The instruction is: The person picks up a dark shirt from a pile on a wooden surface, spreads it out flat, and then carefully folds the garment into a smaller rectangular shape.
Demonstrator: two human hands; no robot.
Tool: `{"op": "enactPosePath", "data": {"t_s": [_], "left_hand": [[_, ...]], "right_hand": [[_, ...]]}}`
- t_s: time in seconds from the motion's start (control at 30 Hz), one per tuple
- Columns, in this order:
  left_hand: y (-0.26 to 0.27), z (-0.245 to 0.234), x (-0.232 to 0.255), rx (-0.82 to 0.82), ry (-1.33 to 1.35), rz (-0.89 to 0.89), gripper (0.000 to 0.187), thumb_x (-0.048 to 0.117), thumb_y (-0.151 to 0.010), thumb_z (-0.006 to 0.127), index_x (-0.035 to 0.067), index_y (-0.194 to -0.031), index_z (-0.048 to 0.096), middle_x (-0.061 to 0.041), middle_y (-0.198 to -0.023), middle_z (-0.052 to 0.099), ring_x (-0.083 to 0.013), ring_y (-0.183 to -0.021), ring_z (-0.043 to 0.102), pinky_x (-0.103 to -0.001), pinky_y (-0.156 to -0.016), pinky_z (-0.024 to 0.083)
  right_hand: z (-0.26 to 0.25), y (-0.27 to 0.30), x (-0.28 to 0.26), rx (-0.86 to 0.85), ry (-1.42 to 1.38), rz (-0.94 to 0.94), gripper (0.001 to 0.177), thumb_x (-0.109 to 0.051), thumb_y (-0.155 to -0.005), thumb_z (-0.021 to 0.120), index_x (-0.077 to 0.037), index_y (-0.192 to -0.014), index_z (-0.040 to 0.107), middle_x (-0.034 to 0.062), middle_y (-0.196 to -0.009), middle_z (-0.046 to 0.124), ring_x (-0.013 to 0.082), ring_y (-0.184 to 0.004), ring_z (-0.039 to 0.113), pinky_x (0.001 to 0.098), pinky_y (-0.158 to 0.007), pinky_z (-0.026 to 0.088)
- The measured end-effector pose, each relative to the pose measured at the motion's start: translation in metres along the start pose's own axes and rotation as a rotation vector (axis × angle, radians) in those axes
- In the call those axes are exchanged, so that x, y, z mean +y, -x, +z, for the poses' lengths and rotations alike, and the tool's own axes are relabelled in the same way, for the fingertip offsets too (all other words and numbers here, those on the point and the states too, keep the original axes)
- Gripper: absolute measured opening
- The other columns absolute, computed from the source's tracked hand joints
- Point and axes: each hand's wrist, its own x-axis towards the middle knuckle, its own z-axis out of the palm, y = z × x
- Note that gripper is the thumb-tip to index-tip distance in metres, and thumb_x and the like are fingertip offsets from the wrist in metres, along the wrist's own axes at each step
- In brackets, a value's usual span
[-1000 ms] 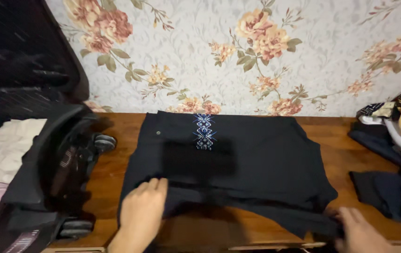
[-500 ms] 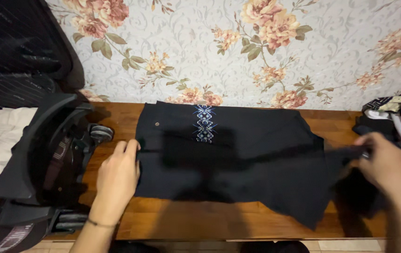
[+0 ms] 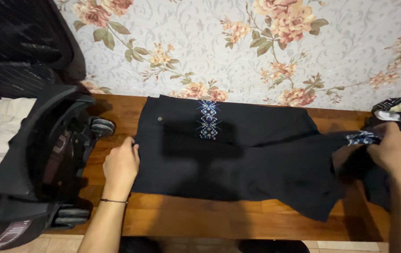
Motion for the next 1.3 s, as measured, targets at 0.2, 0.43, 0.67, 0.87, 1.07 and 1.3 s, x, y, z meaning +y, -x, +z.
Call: {"op": "enactPosePath", "data": {"t_s": [0.2, 0.43, 0.67, 0.87, 1.07, 1.3], "left_hand": [[0.005, -0.013, 0.009, 0.079, -0.047, 0.142, 0.026, 0.029, -0.093, 0.066, 0.012, -0.112, 0.067, -0.018, -0.097, 0.074, -0.0431, -0.089, 0.071, -0.055, -0.078, 0.056], [0.024, -0.019, 0.091, -0.065, 0.718, 0.455, 0.024, 0.026, -0.093, 0.073, 0.008, -0.109, 0.072, -0.010, -0.097, 0.077, -0.0214, -0.081, 0.076, -0.035, -0.072, 0.059], [0.042, 0.072, 0.163, -1.308, 1.513, 0.333, 0.060, 0.033, -0.104, 0.059, 0.006, -0.154, 0.038, -0.015, -0.119, 0.070, -0.0148, -0.092, 0.075, -0.028, -0.084, 0.061], [0.045, 0.084, 0.148, -1.135, 1.221, 0.494, 0.067, 0.015, -0.087, 0.080, 0.002, -0.140, 0.041, -0.010, -0.120, 0.065, -0.0143, -0.072, 0.068, -0.029, -0.069, 0.057], [0.067, 0.098, 0.153, -1.008, 1.118, 0.694, 0.053, 0.013, -0.094, 0.077, 0.005, -0.141, 0.054, -0.009, -0.096, 0.066, -0.0079, -0.081, 0.059, -0.024, -0.075, 0.051], [0.020, 0.069, 0.139, -0.856, 1.217, 0.505, 0.032, 0.016, -0.091, 0.074, 0.006, -0.119, 0.061, -0.004, -0.100, 0.071, -0.0112, -0.096, 0.065, -0.027, -0.084, 0.052]], "right_hand": [[0.065, -0.034, 0.083, 0.057, -0.275, -0.142, 0.039, -0.014, -0.086, 0.075, 0.002, -0.122, 0.074, 0.0209, -0.101, 0.077, 0.0322, -0.095, 0.075, 0.0427, -0.093, 0.057], [0.001, -0.040, 0.060, -0.521, -0.700, 0.048, 0.061, -0.015, -0.094, 0.062, -0.017, -0.155, 0.057, 0.0241, -0.119, 0.077, 0.0350, -0.088, 0.071, 0.0454, -0.072, 0.055], [-0.087, 0.112, -0.112, -0.870, -0.983, -0.359, 0.075, -0.026, -0.104, 0.058, -0.020, -0.171, 0.024, 0.0168, -0.160, 0.037, 0.0325, -0.127, 0.054, 0.0521, -0.077, 0.068], [-0.067, 0.107, -0.161, -0.765, -1.296, -0.151, 0.058, -0.035, -0.094, 0.059, -0.008, -0.144, 0.051, 0.0232, -0.133, 0.067, 0.0310, -0.106, 0.073, 0.0443, -0.083, 0.062], [-0.005, 0.091, -0.195, -0.295, -0.582, -0.287, 0.040, -0.034, -0.087, 0.077, -0.004, -0.114, 0.073, 0.0138, -0.099, 0.080, 0.0222, -0.091, 0.077, 0.0344, -0.083, 0.059], [0.033, 0.095, -0.169, -0.205, -0.711, -0.366, 0.031, -0.029, -0.084, 0.080, -0.006, -0.104, 0.076, 0.0089, -0.096, 0.075, 0.0219, -0.081, 0.073, 0.0341, -0.076, 0.057]]}}
